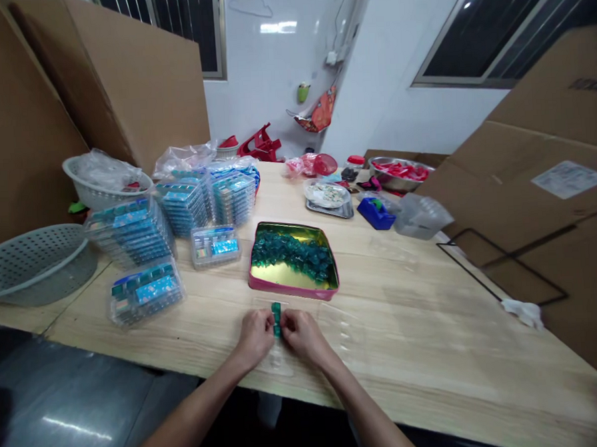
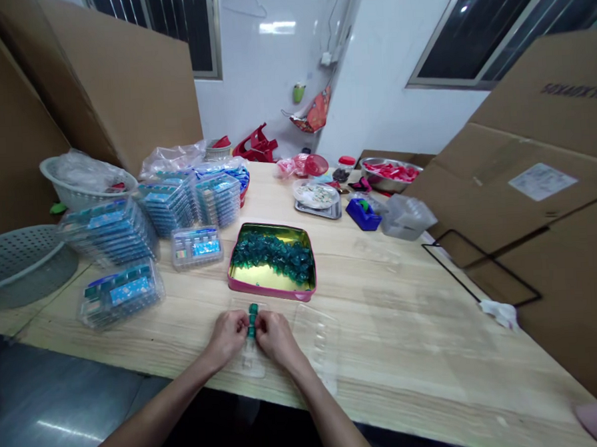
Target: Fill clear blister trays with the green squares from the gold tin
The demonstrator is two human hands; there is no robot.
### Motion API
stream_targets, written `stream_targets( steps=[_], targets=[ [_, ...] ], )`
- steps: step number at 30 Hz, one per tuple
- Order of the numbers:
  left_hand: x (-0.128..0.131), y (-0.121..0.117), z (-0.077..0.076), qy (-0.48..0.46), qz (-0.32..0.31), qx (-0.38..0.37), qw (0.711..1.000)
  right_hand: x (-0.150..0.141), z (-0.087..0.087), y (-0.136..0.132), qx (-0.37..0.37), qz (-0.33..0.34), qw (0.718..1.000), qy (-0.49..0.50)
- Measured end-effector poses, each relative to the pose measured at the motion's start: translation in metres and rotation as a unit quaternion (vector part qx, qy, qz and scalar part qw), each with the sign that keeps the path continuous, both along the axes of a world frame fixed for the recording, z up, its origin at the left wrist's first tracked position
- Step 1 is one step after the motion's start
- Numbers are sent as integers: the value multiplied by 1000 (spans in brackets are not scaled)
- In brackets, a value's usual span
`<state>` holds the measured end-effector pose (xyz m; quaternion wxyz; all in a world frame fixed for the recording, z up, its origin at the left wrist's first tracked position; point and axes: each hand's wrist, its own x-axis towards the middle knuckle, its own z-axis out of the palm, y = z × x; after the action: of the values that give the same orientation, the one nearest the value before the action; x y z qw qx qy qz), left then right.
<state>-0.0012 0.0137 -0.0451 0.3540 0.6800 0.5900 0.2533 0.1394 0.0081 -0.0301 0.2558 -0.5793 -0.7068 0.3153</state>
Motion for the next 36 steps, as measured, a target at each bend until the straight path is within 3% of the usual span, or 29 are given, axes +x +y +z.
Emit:
stream_targets(
  steps=[5, 8, 13, 16, 19, 24, 27, 30, 33, 36],
  targets=[
    [2, -3, 2, 65, -44, 38, 996, 3, 11, -1, 34, 50, 994, -93],
    [0, -5, 1, 77, -52, 48, 994, 16, 24, 21, 43, 74, 992, -97],
    [-5, -6, 4, 42, -29, 57, 997, 36, 43, 90, 94, -56, 973, -205],
    [-8, -6, 10, -3, -13, 51, 999, 37, 39, 124, 83, -73, 963, -245],
    [-12, -5, 15, -54, 3, 39, 998, 38, 32, 137, 73, -79, 967, -232],
    [-14, -1, 25, -151, 27, 37, 987, 49, 32, 116, 57, -72, 985, -143],
    [-5, 3, 33, -258, 50, -6, 965, 50, 35, 85, -4, -39, 996, 74],
    [5, 4, 41, -424, 60, -78, 900, 42, 37, 53, -83, -2, 946, 312],
    [9, 2, 45, -529, 56, -140, 835, 35, 39, 31, -98, -5, 926, 364],
    [5, -1, 44, -569, 49, -208, 794, 30, 40, 20, -96, 7, 918, 384]
  ],
)
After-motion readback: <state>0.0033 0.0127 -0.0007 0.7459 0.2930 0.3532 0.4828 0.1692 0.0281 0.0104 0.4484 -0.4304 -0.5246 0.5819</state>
